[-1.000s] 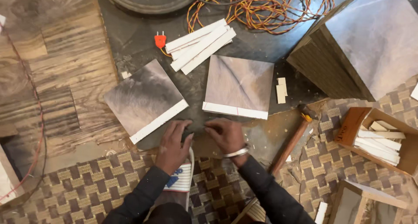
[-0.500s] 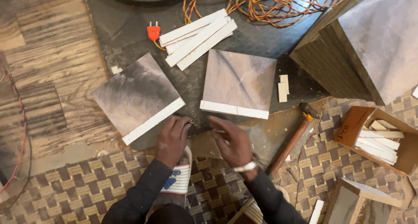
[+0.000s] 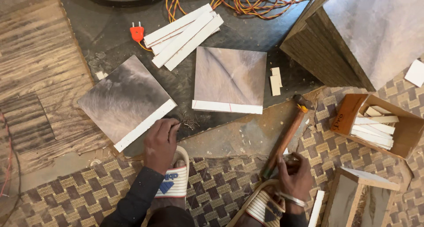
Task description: The person kneels on the floor and hammers thin wooden strips onto the edges of square boards, aligning each strip by hand and driving nails with a hammer. They work through several boards one at a time, placing completed boards aside with a stack of finished pieces.
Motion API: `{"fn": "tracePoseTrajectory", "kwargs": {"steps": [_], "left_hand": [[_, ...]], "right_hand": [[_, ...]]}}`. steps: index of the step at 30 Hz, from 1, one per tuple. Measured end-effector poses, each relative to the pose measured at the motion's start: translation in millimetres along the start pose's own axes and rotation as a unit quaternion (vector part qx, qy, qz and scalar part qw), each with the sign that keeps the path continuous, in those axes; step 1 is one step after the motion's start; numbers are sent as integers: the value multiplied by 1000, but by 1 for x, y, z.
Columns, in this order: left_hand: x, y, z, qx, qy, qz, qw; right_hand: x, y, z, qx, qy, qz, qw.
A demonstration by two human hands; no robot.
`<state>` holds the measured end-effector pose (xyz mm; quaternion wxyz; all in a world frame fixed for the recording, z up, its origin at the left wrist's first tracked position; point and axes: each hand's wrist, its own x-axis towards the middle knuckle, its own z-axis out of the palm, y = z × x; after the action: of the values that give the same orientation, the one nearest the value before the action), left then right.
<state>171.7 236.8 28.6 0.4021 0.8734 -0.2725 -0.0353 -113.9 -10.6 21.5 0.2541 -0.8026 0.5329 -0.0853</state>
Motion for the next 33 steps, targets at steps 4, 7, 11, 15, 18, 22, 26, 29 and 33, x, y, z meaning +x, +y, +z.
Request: {"fn": "tracePoseTrajectory", "kwargs": {"steps": [4, 7, 11, 15, 18, 22, 26, 29, 33], "left_hand": [[-5, -4, 0, -69, -7, -71, 995], [-10, -7, 5, -234, -45, -222, 946], [-5, -1, 19, -391, -113, -237, 882], [9, 24, 39, -440, -183, -228, 849], [17, 48, 51, -480, -210, -187, 831], [20, 67, 53, -478, -247, -153, 829], [20, 72, 47, -305, -237, -6, 922], [20, 73, 46, -166, -204, 139, 955], [26, 78, 58, -171, -192, 177, 950]], "right_hand": [[9, -8, 13, 16, -23, 34, 999], [19, -7, 14, -16, -46, 24, 998], [26, 0, 9, 227, -110, 105, 962], [20, 4, 3, 571, -196, 295, 741], [15, 2, 3, 645, -232, 259, 680], [7, -2, 9, 633, -217, 241, 703], [-3, -3, 13, 597, -213, 283, 720], [-6, -1, 16, 586, -224, 283, 725], [-3, 4, 19, 656, -248, 263, 663]]}}
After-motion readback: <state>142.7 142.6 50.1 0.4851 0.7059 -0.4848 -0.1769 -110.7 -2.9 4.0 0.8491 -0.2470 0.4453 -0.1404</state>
